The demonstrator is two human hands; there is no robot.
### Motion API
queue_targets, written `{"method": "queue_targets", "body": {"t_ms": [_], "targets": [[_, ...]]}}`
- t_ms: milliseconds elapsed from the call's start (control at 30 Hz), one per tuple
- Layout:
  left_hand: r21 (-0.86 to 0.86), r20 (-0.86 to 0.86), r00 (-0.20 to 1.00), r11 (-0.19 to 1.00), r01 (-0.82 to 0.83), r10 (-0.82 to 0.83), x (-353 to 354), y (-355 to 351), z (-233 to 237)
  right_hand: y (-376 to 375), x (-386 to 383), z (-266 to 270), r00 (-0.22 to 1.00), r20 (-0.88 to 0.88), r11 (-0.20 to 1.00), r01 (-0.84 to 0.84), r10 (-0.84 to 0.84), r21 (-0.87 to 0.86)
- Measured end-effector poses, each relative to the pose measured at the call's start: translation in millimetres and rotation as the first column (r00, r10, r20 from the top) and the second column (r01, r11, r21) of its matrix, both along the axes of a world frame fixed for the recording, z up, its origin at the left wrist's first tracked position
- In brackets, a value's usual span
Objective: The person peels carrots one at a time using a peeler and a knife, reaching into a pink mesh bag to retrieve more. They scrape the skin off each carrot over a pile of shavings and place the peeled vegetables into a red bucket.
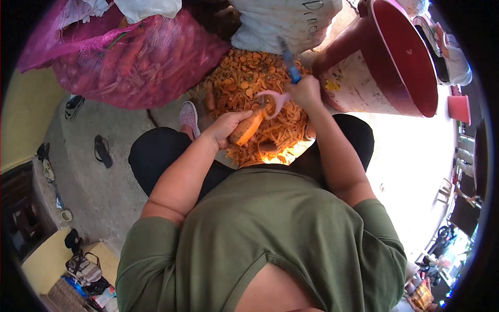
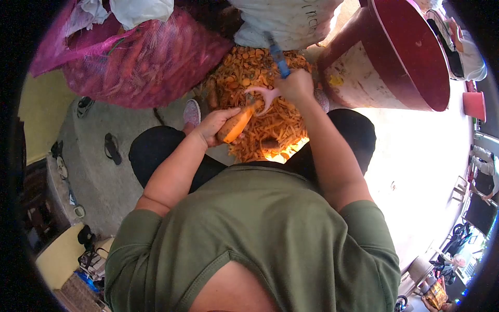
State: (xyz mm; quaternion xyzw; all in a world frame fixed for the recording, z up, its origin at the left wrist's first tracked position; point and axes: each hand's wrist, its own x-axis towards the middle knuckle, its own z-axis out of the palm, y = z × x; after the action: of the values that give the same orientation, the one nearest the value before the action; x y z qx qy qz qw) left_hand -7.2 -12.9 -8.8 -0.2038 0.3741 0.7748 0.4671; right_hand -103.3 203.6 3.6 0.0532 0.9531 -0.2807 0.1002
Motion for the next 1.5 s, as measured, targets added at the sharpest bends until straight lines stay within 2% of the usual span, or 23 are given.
{"method": "queue_targets", "body": {"t_ms": [33, 133, 167, 267, 333, 367, 400, 433, 467, 533, 633, 733, 833, 900, 1033, 1067, 1133, 1167, 1200, 1267, 1333, 1433, 1500], "targets": [[0.009, -0.010, 1.000, 1.000, -0.027, 0.027, 1.0, 0.7, -1.1, 7.3, -6.7, -2.5, 0.995, 0.036, 0.996, 0.090, -0.090, -0.002], [0.014, -0.007, 0.995, 0.995, -0.102, 0.102, 1.3, 4.3, -4.1, 15.3, -13.7, 4.0, 0.993, -0.054, 0.993, 0.105, -0.102, 0.059], [-0.001, 0.018, 0.993, 0.993, -0.121, 0.121, 0.9, 5.3, -4.0, 13.3, -11.2, 7.6, 0.996, 0.048, 0.997, 0.074, -0.074, 0.001], [-0.005, 0.049, 0.986, 0.987, -0.160, 0.160, 0.2, 8.3, -3.7, -23.9, 25.2, 21.4, 0.988, 0.014, 0.966, -0.146, 0.152, -0.211], [-0.043, 0.042, 0.987, 0.987, -0.154, 0.156, -0.8, 8.4, -4.7, -36.6, 41.1, 13.1, 0.909, -0.141, 0.909, -0.406, 0.392, -0.091], [-0.081, 0.034, 0.989, 0.987, -0.138, 0.142, -1.1, 8.4, -6.7, -38.0, 41.3, 8.8, 0.923, -0.124, 0.922, -0.375, 0.363, -0.094], [-0.119, 0.029, 0.992, 0.985, -0.122, 0.127, -0.7, 8.4, -9.8, -36.2, 38.0, 6.2, 0.961, -0.067, 0.953, -0.276, 0.269, -0.122], [-0.062, 0.017, 0.985, 0.983, -0.170, 0.172, -0.6, 9.4, -14.6, -30.7, 30.3, 3.4, 0.985, -0.007, 0.975, -0.171, 0.172, -0.143], [-0.060, 0.028, 0.991, 0.989, -0.132, 0.133, 0.7, 8.4, -16.9, -23.3, 20.1, 0.3, 0.996, 0.051, 0.986, -0.063, 0.072, -0.157], [-0.056, 0.047, 0.997, 0.997, -0.055, 0.057, 0.4, 8.8, 0.6, 5.1, -9.2, -6.3, 0.998, 0.003, 0.996, 0.065, -0.065, 0.059], [-0.057, 0.051, 0.994, 0.994, -0.094, 0.097, 0.1, 8.0, -6.5, 8.4, -12.4, 4.3, 0.993, 0.055, 0.995, 0.101, -0.101, -0.002], [-0.076, 0.029, 0.991, 0.989, -0.129, 0.132, -0.1, 6.0, -25.0, -26.1, 24.8, 18.4, 0.979, 0.046, 0.965, -0.189, 0.200, -0.184], [-0.073, 0.014, 0.997, 0.994, -0.080, 0.082, 1.7, 7.7, -18.6, -31.7, 26.6, 21.1, 0.956, 0.133, 0.965, -0.256, 0.260, -0.048], [-0.109, -0.001, 1.000, 0.994, -0.016, 0.016, 0.2, 7.8, -3.1, -14.2, 6.8, 1.9, 0.984, 0.133, 0.991, -0.125, 0.119, 0.038], [-0.056, -0.016, 0.995, 0.993, -0.101, 0.100, 2.2, 9.9, -0.2, 23.6, -24.4, -10.2, 0.991, 0.034, 0.982, 0.123, -0.129, 0.145], [-0.046, -0.015, 0.994, 0.993, -0.113, 0.112, 2.2, 9.6, -1.6, 23.7, -21.9, -11.2, 0.994, 0.037, 0.994, 0.105, -0.106, 0.041], [-0.049, -0.024, 0.994, 0.992, -0.112, 0.111, 0.4, 9.1, -4.1, -4.5, 1.8, 22.7, 0.998, 0.035, 0.984, 0.057, -0.051, -0.166], [-0.066, -0.029, 0.995, 0.993, -0.098, 0.096, 0.6, 8.1, -5.5, -16.0, 13.9, 25.1, 0.998, 0.043, 0.969, -0.024, 0.035, -0.245], [-0.085, -0.034, 0.996, 0.993, -0.081, 0.078, 1.0, 6.9, -7.1, -26.0, 27.5, 23.7, 0.982, -0.011, 0.960, -0.188, 0.190, -0.206], [-0.060, 0.031, 0.993, 0.992, -0.112, 0.114, 0.2, 6.3, -13.5, -42.1, 47.9, 26.1, 0.911, -0.159, 0.906, -0.402, 0.381, -0.133], [-0.054, 0.063, 0.989, 0.990, -0.131, 0.135, 0.8, 8.2, -9.5, -46.2, 49.1, 20.2, 0.897, -0.202, 0.908, -0.413, 0.393, -0.067], [-0.057, 0.045, 0.989, 0.988, -0.140, 0.143, 2.6, 10.8, -3.0, -36.8, 30.2, 11.9, 0.963, 0.112, 0.970, -0.241, 0.244, -0.037], [-0.035, 0.012, 0.991, 0.991, -0.132, 0.132, 2.5, 9.5, -5.9, -14.4, 5.5, -12.4, 0.985, 0.164, 0.998, -0.059, 0.055, 0.022]]}}
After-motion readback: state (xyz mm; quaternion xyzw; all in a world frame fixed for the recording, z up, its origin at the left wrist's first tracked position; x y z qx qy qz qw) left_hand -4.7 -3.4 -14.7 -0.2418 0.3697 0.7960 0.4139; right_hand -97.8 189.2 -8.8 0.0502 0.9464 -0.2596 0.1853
